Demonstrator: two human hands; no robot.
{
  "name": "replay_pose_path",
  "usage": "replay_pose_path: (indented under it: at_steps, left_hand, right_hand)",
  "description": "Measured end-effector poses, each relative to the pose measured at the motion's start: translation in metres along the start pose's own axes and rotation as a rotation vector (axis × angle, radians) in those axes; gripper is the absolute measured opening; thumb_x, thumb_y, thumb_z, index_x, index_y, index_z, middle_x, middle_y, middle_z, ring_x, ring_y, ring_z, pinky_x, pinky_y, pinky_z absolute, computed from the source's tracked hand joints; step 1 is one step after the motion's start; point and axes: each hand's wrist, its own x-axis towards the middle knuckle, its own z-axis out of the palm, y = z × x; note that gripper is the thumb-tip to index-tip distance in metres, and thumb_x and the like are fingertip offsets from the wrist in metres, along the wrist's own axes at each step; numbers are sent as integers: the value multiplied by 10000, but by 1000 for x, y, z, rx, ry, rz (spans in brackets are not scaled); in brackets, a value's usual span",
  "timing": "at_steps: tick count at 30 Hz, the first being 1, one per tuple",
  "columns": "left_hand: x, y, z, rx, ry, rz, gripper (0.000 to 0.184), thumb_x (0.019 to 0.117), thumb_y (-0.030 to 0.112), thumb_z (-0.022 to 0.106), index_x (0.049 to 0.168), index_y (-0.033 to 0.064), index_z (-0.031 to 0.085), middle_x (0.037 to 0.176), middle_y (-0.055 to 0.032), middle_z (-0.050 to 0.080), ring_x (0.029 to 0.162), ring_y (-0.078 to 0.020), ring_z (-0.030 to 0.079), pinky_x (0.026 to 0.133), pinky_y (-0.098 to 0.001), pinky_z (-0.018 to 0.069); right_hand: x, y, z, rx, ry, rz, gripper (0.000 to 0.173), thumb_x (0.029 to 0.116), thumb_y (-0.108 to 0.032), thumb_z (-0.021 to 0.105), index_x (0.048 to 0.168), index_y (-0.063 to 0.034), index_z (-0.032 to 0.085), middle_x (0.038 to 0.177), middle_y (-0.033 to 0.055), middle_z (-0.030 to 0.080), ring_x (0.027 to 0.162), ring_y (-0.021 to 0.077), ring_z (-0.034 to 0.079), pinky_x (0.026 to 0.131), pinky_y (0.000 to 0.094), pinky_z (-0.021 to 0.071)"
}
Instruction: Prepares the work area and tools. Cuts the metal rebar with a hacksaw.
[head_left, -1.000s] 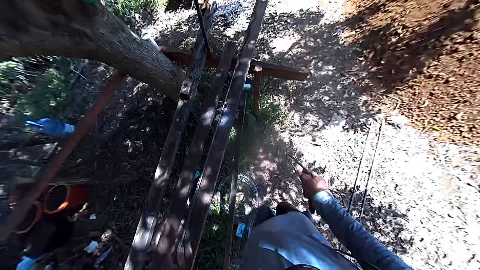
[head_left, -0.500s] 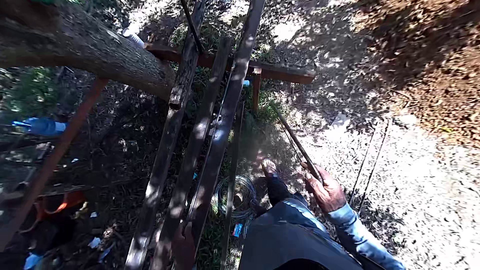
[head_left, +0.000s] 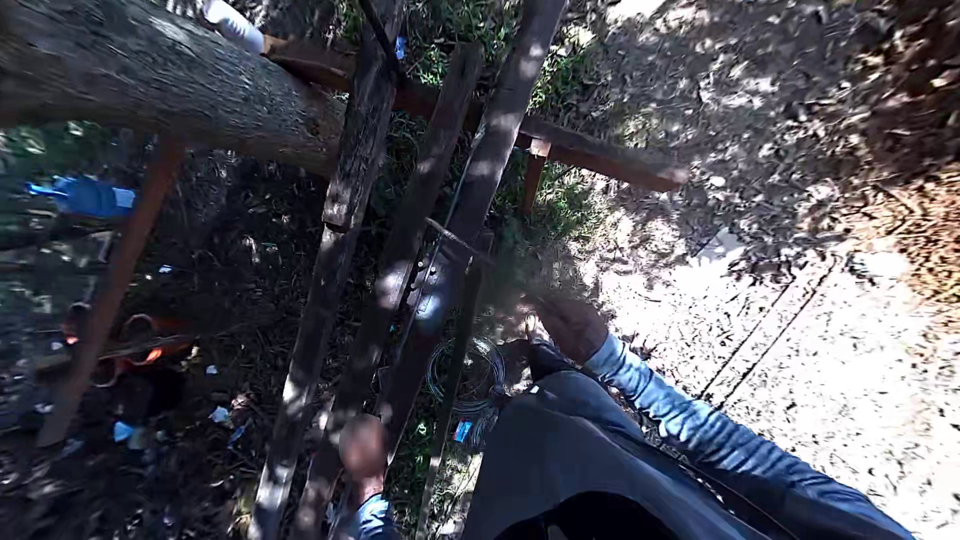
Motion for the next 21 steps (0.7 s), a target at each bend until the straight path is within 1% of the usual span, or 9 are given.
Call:
replay_pose_path:
  at_steps: [2,5,7,8,10,12,16,19,21]
  left_hand:
    - [2,-2,3,-60,1,6,210,961,234,715,995,26,714,891,-82,713,842,-138,681,822,-382,578]
    - [4,-4,5,-108,-20,-37,202,954,242,728,972,42,706,850,-50,690,797,-108,656,785,-343,568]
    - [5,-1,4,-108,-25,-62,216,954,232,728,984,19,707,857,-72,691,798,-123,657,787,-355,567]
    - [6,0,3,-105,-32,-72,224,959,228,724,1015,12,713,896,-88,706,838,-135,671,824,-366,571]
    - [7,-1,3,-102,-42,-76,218,960,230,722,1006,16,721,920,-87,716,868,-134,676,850,-367,564]
    - [6,-2,1,-111,-56,-76,216,959,224,717,1009,15,724,953,-94,721,906,-140,676,878,-369,558]
    - [9,-6,1,-124,-105,-68,245,978,230,691,1082,11,730,1048,-128,732,1007,-175,685,955,-397,547]
    - [12,4,-1,-148,-146,-85,220,973,221,699,1034,13,735,980,-99,734,928,-135,686,897,-364,562]
    - [15,9,-3,-130,-181,-161,227,964,232,722,1026,14,745,967,-111,739,909,-167,690,895,-406,559]
  right_hand:
    - [12,10,5,9,-16,9,354,1057,-257,465,1270,-112,708,907,84,741,714,174,683,672,425,590]
    - [18,22,7,-9,-52,38,343,1053,-273,461,1249,-131,703,875,76,733,682,186,677,637,439,582]
    - [20,26,7,-23,-80,54,340,1052,-285,467,1229,-118,704,829,76,713,655,193,661,615,445,567]
    - [21,27,6,-28,-92,54,338,1055,-289,469,1224,-113,704,821,74,711,654,192,662,614,443,571]
    - [22,29,5,-39,-108,47,334,1057,-283,472,1221,-101,699,818,84,710,650,202,665,609,449,571]
    - [23,29,2,-53,-136,61,343,1061,-278,461,1245,-100,689,832,94,716,661,214,676,622,462,577]
    - [29,21,-4,-78,-171,94,341,1061,-259,453,1264,-110,683,860,112,726,686,236,690,650,475,581]
    - [31,17,-5,-98,-197,116,342,1062,-272,451,1268,-128,683,884,107,729,715,241,697,676,484,585]
    - [31,16,-4,-109,-198,109,337,1061,-269,457,1257,-120,687,883,117,733,717,260,706,675,500,590]
